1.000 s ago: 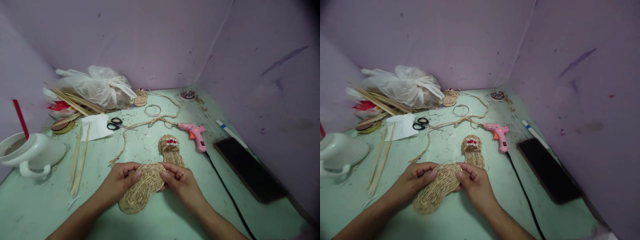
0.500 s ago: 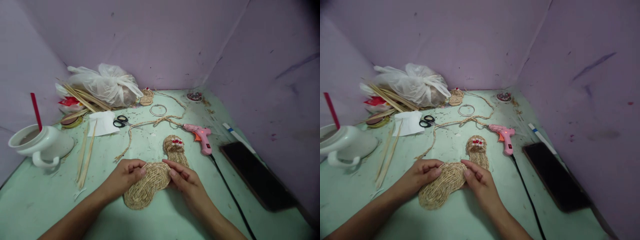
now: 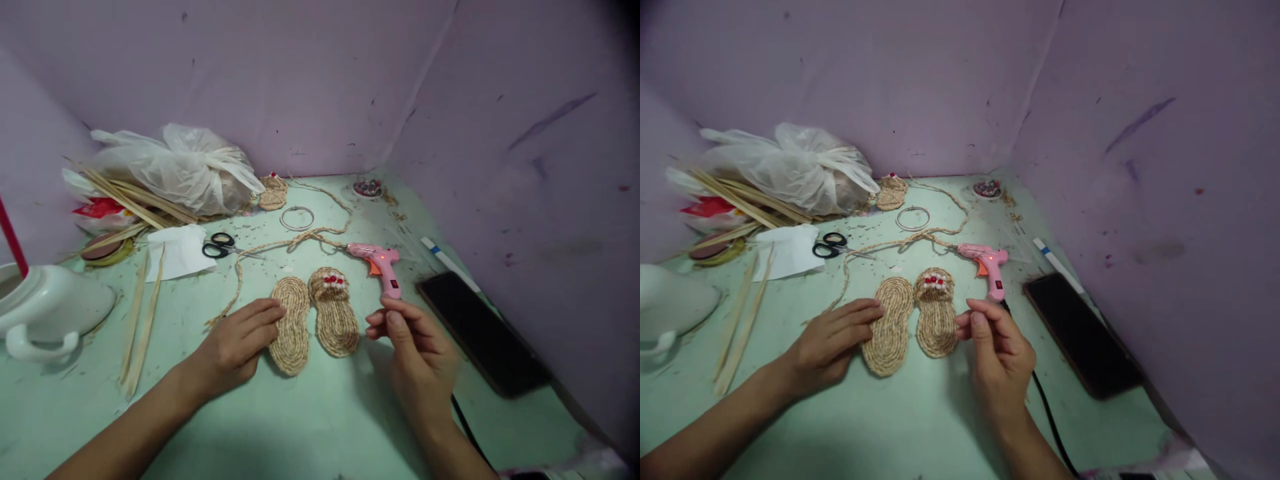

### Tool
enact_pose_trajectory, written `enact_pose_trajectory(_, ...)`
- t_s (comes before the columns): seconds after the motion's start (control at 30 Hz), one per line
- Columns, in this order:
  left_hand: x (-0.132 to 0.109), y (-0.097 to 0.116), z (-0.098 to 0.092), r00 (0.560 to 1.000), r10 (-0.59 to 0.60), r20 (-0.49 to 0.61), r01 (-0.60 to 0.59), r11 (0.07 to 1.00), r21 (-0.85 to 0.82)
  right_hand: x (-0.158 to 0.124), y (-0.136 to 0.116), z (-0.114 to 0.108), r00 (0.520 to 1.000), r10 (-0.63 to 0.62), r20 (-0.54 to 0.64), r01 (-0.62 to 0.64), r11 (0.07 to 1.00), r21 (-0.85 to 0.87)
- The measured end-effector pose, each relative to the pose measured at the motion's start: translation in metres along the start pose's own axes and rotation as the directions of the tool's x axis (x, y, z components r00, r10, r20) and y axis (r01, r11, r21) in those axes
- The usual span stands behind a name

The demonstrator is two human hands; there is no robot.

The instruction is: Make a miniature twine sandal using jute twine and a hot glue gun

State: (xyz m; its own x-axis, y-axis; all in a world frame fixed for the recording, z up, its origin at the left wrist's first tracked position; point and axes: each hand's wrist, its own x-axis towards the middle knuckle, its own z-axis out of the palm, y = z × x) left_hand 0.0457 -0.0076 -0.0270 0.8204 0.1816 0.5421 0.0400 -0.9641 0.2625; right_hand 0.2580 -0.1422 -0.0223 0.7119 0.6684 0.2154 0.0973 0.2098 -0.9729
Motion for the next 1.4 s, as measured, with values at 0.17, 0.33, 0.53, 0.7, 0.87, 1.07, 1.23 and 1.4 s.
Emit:
enact_pose_trajectory(0.17, -0.005, 0.015, -0.009, 0.971, -0.169, 0.171, 0.132, 0.969, 0.209, 0.002, 0.009, -0.012, 0.995, -0.032, 0.093, 0.063, 0.934, -0.352)
enact_pose_trajectory(0.33, 0.001, 0.044, -0.015, 0.898, -0.372, 0.236, 0.317, 0.917, 0.241, 0.003, 0.013, -0.020, 0.929, -0.129, 0.348, 0.308, 0.790, -0.530)
enact_pose_trajectory(0.53, -0.001, 0.049, 0.005, 0.900, -0.405, 0.161, 0.358, 0.898, 0.257, -0.001, 0.011, -0.013, 0.707, -0.126, 0.695, 0.579, 0.667, -0.468)
enact_pose_trajectory(0.7, 0.002, 0.049, 0.014, 0.903, -0.411, 0.125, 0.378, 0.898, 0.226, -0.005, 0.012, -0.007, 0.695, -0.108, 0.711, 0.571, 0.685, -0.453)
enact_pose_trajectory(0.87, 0.005, 0.049, 0.015, 0.905, -0.399, 0.148, 0.383, 0.915, 0.126, -0.009, 0.013, -0.004, 0.701, -0.118, 0.703, 0.580, 0.668, -0.466)
enact_pose_trajectory(1.07, 0.000, 0.046, 0.016, 0.897, -0.431, 0.093, 0.429, 0.902, 0.040, -0.009, 0.014, -0.005, 0.706, -0.133, 0.696, 0.577, 0.678, -0.456)
enact_pose_trajectory(1.23, 0.002, 0.047, 0.020, 0.888, -0.450, 0.092, 0.448, 0.893, 0.047, -0.009, 0.014, -0.005, 0.707, -0.134, 0.695, 0.575, 0.681, -0.453)
enact_pose_trajectory(1.4, 0.003, 0.046, 0.020, 0.885, -0.455, 0.102, 0.452, 0.891, 0.054, -0.009, 0.015, -0.004, 0.721, -0.132, 0.680, 0.561, 0.688, -0.461)
